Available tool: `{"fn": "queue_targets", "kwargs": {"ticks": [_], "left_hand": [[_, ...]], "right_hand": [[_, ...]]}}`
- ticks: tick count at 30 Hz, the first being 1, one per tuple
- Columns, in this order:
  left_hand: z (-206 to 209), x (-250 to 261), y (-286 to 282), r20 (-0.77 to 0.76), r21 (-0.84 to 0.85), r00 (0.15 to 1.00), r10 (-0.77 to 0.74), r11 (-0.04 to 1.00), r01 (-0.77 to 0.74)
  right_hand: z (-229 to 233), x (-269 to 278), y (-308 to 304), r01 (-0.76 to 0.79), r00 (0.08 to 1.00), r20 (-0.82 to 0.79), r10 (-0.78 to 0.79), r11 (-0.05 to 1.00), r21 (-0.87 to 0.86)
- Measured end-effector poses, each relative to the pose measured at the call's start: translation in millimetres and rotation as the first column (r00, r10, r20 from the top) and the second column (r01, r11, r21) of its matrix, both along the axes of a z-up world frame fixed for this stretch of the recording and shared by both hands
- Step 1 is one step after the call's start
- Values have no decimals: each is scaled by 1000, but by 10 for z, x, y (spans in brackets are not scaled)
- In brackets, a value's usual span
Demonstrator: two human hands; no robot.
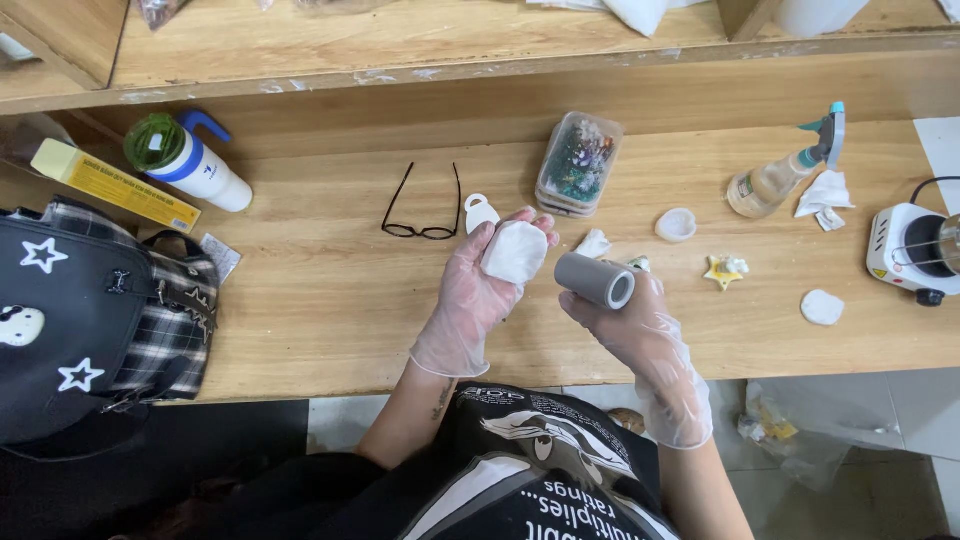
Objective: Shaping and detailing a wax candle using a small hand tool and cleaning debris.
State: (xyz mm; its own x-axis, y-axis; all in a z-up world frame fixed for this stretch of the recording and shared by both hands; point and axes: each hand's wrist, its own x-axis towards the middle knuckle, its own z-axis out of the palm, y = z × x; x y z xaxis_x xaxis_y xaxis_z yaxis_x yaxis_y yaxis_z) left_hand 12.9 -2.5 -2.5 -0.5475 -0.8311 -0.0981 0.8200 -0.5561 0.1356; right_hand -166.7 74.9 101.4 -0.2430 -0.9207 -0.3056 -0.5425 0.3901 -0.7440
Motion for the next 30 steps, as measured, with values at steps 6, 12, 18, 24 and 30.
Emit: {"fn": "queue_targets", "kwargs": {"ticks": [6, 12, 18, 24, 30], "left_hand": [[59, 9, -2, -3, -37, 1000, 8, 999, -8], [-52, 23, -23, -33, -81, 999, 3, 997, -6], [3, 15, -44, -10, -12, 1000, -4, 1000, 4], [157, 16, -20, 1, 35, 1000, -3, 999, 3], [129, 36, -32, -14, 25, 1000, -2, 1000, 3]], "right_hand": [[-105, -24, -22, -85, 996, -9, 85, 994, -61], [-24, 6, -30, -58, 998, -3, 58, 998, -20], [-93, 2, -18, -50, 994, 100, 53, 998, -26], [-38, 35, -14, -22, 990, 137, 24, 1000, -16], [20, 74, -23, -12, 989, 146, 10, 1000, 17]]}}
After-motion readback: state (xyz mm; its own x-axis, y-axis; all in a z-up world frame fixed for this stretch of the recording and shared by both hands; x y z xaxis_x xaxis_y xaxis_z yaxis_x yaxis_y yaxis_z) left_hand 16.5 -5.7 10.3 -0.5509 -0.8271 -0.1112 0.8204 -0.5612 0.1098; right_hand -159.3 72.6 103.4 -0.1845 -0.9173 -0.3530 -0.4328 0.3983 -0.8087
